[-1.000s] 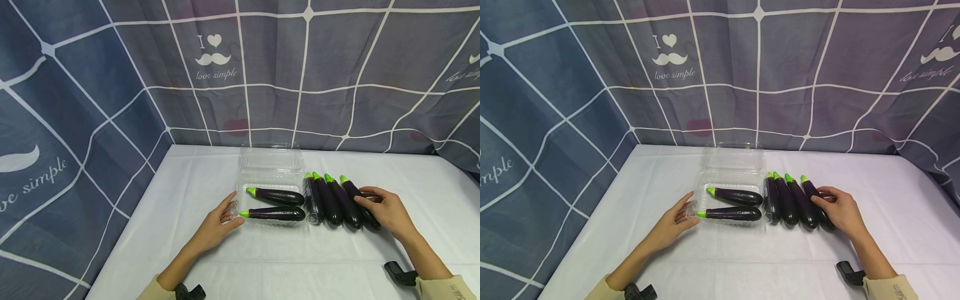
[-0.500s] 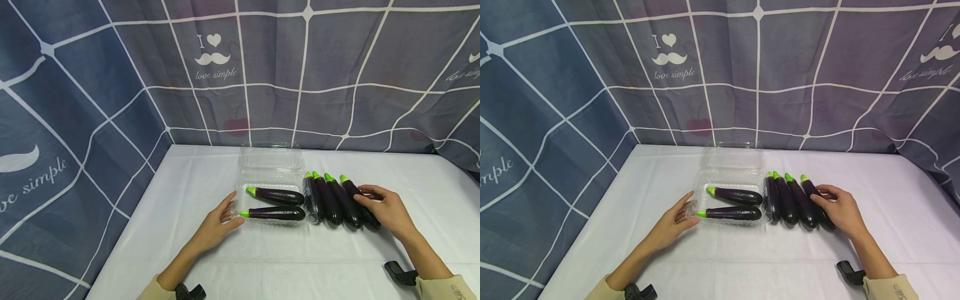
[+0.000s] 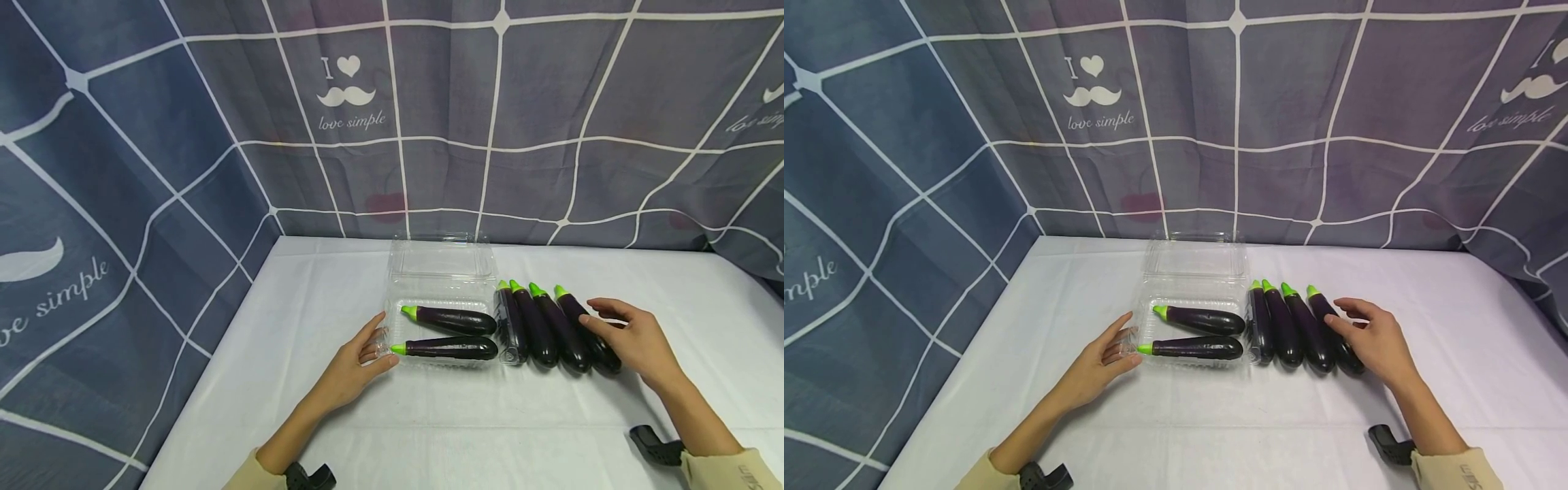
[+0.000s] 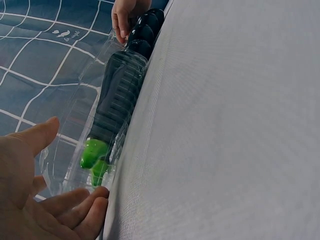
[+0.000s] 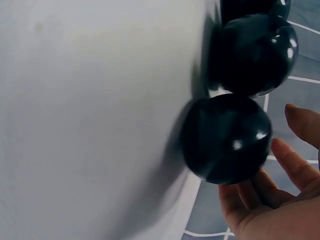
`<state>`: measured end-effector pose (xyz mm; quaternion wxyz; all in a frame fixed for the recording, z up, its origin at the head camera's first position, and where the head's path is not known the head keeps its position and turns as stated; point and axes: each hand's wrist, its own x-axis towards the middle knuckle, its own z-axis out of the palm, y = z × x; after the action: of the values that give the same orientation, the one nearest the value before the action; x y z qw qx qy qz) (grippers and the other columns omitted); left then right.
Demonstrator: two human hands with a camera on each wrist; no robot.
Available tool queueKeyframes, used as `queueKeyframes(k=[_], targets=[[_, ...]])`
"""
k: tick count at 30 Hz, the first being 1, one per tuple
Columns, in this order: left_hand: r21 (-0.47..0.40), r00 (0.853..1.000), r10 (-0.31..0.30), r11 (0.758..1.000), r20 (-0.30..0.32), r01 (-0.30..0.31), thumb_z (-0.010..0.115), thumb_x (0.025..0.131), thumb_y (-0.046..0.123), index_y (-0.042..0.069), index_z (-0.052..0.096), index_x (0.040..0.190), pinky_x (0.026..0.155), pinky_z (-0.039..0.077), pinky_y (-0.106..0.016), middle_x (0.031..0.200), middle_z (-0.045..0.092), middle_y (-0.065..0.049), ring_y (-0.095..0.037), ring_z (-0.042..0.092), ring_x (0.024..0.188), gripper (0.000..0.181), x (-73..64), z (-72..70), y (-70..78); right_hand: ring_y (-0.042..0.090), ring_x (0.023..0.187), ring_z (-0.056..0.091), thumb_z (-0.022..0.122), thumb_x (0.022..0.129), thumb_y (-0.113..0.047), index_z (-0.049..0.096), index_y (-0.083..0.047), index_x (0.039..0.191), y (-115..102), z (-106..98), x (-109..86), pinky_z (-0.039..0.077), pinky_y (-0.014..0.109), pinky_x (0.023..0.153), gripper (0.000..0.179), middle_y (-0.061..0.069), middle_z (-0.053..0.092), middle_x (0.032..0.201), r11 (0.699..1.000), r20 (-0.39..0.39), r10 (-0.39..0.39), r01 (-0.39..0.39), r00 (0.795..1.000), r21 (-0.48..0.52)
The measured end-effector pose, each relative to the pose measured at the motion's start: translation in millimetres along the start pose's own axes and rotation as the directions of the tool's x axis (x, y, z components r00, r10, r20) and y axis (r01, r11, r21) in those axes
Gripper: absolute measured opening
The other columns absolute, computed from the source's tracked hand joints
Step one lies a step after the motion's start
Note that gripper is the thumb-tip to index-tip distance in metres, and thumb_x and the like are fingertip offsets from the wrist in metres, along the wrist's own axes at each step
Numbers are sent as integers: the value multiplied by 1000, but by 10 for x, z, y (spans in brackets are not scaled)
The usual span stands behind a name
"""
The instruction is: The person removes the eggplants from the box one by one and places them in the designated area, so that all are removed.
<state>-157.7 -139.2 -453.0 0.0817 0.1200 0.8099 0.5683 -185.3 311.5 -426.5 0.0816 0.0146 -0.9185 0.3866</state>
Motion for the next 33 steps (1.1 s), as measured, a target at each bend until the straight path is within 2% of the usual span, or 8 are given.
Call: queueKeyframes(k=[5, 9, 11, 13, 21, 24, 28, 33], targets=[[1, 1000, 2, 1000, -1, -2, 74, 91, 29, 21, 30, 157, 105, 45, -36, 149, 42, -18, -32, 49, 129, 80, -4, -2, 10, -11, 91, 50, 70, 94, -32, 61, 3, 129, -89, -31, -15, 44, 6, 66, 50, 30, 59, 123, 1000, 0, -2, 2, 1000, 4], [-2, 1000, 1, 1000, -4, -1, 75, 91, 28, 20, 30, 157, 105, 45, -36, 149, 43, -18, -32, 50, 129, 80, -5, -2, 17, 28, 101, 66, 70, 94, -30, 62, 3, 128, -193, -13, -18, 43, 5, 66, 49, 30, 58, 124, 1000, 5, -27, 27, 1000, 13], [-2, 1000, -1, 1000, -3, 1, 75, 91, 29, 20, 30, 157, 105, 45, -36, 149, 43, -18, -32, 49, 129, 80, -6, -1, 17, 49, 108, 59, 69, 95, -29, 61, 4, 129, -247, 4, -24, 42, 4, 68, 49, 30, 58, 125, 999, 18, -42, 42, 999, 16], [-1, 1000, -4, 1000, -2, 4, 74, 91, 29, 20, 30, 157, 105, 44, -37, 149, 42, -17, -32, 49, 129, 81, -8, 0, 16, 55, 112, 54, 69, 95, -29, 60, 4, 130, -300, 20, -34, 41, 4, 70, 49, 30, 57, 127, 999, 32, -51, 51, 998, 18], [5, 1000, -6, 1000, -3, 6, 74, 91, 29, 21, 29, 157, 106, 44, -37, 149, 42, -17, -32, 49, 130, 81, -8, 1, 12, 45, 111, 60, 70, 94, -29, 60, 0, 132, -490, 65, -64, 44, 5, 72, 48, 24, 60, 126, 995, 70, -87, 83, 994, 53], [5, 1000, -5, 1000, -6, 5, 74, 91, 29, 21, 29, 157, 106, 44, -37, 149, 43, -17, -32, 49, 130, 80, -4, 3, 8, 22, 105, 66, 71, 94, -28, 60, 0, 131, -539, 95, -77, 46, 5, 73, 47, 23, 62, 125, 992, 76, -109, 104, 991, 71], [7, 1000, -12, 1000, -3, 12, 74, 91, 30, 22, 29, 157, 106, 44, -37, 149, 42, -17, -32, 49, 130, 80, -6, 4, -4, -6, 97, 59, 70, 95, -25, 60, 1, 130, -591, 154, -95, 48, 7, 76, 45, 21, 63, 124, 984, 91, -151, 141, 984, 107], [3, 1000, -15, 1000, -3, 15, 74, 91, 29, 23, 29, 157, 106, 44, -36, 150, 42, -16, -31, 48, 131, 80, -7, 1, -15, -4, 98, 61, 70, 94, -21, 63, -1, 129, -663, 213, -108, 50, 9, 78, 40, 18, 64, 120, 972, 112, -199, 181, 974, 152]])
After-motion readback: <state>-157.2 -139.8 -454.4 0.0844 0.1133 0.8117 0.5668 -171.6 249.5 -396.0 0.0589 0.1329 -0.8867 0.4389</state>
